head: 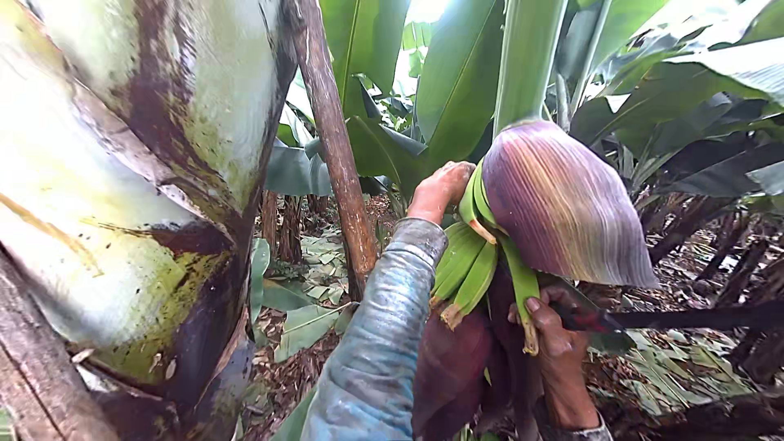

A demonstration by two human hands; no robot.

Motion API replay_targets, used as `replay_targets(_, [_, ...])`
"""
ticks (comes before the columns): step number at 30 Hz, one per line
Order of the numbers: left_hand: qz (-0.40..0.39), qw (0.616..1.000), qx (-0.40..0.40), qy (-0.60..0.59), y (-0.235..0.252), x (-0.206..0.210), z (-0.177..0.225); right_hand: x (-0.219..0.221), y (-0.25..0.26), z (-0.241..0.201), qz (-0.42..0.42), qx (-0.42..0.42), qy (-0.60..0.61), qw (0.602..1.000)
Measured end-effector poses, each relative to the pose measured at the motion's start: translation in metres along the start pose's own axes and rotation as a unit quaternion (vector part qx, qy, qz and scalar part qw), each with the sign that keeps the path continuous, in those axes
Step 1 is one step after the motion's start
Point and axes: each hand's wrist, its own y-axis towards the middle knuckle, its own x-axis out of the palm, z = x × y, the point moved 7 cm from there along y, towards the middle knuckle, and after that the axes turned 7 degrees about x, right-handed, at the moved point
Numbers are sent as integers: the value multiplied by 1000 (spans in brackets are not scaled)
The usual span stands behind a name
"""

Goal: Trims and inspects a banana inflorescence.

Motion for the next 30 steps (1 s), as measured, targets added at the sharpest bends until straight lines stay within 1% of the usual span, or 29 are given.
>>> replay_targets(1, [-11,1000,-11,-20,-5,-1,4,-3,-2,5,4,2,10,1000])
replay_targets(2, [-6,998,-31,-58,-13,-4,9,-5,-3,11,7,4,18,1000])
replay_targets(3, [23,991,-61,-117,-27,-6,14,-8,-4,15,7,4,24,1000])
replay_targets(4, [75,977,-92,-179,-47,-5,19,-9,-5,18,6,4,30,1000])
replay_targets(5, [114,963,-107,-220,-61,1,15,-11,-6,21,5,5,37,999])
replay_targets(6, [136,953,-110,-247,-65,8,8,-13,-6,21,6,7,45,999])
replay_targets(7, [143,948,-114,-260,-62,16,-1,-16,-6,20,6,8,51,999])
replay_targets(9, [122,955,-83,-256,-46,29,-10,-20,-7,17,10,9,58,998])
replay_targets(12, [96,970,-49,-217,-37,28,-3,-24,-8,17,15,3,59,998])
replay_targets(14, [125,960,-46,-247,-53,25,8,-26,-9,18,13,1,80,997])
replay_targets(16, [165,946,-82,-268,-85,20,28,-28,-11,20,9,2,99,995])
replay_targets(17, [164,949,-97,-251,-90,18,38,-29,-14,21,8,3,106,994])
replay_targets(18, [147,960,-93,-219,-84,13,46,-29,-14,21,3,3,112,994])
replay_targets(19, [125,969,-85,-193,-74,11,44,-29,-14,22,1,2,117,993])
replay_targets(21, [73,986,-46,-140,-41,13,21,-29,-13,22,-4,-4,122,993])
replay_targets(22, [69,991,-34,-109,-30,13,12,-30,-12,22,-3,-5,125,992])
replay_targets(23, [76,993,-41,-83,-26,13,8,-31,-11,23,-7,-6,127,992])
replay_targets(24, [81,993,-68,-43,-27,11,6,-29,-9,24,-9,-6,131,991])
replay_targets(26, [69,984,-156,58,-41,4,8,-22,-9,29,-6,4,139,990])
replay_targets(28, [19,960,-251,120,-63,13,0,-16,-13,34,-2,18,147,989])
replay_targets(30, [-25,927,-339,158,-87,18,-7,-11,-12,36,-3,19,163,986])
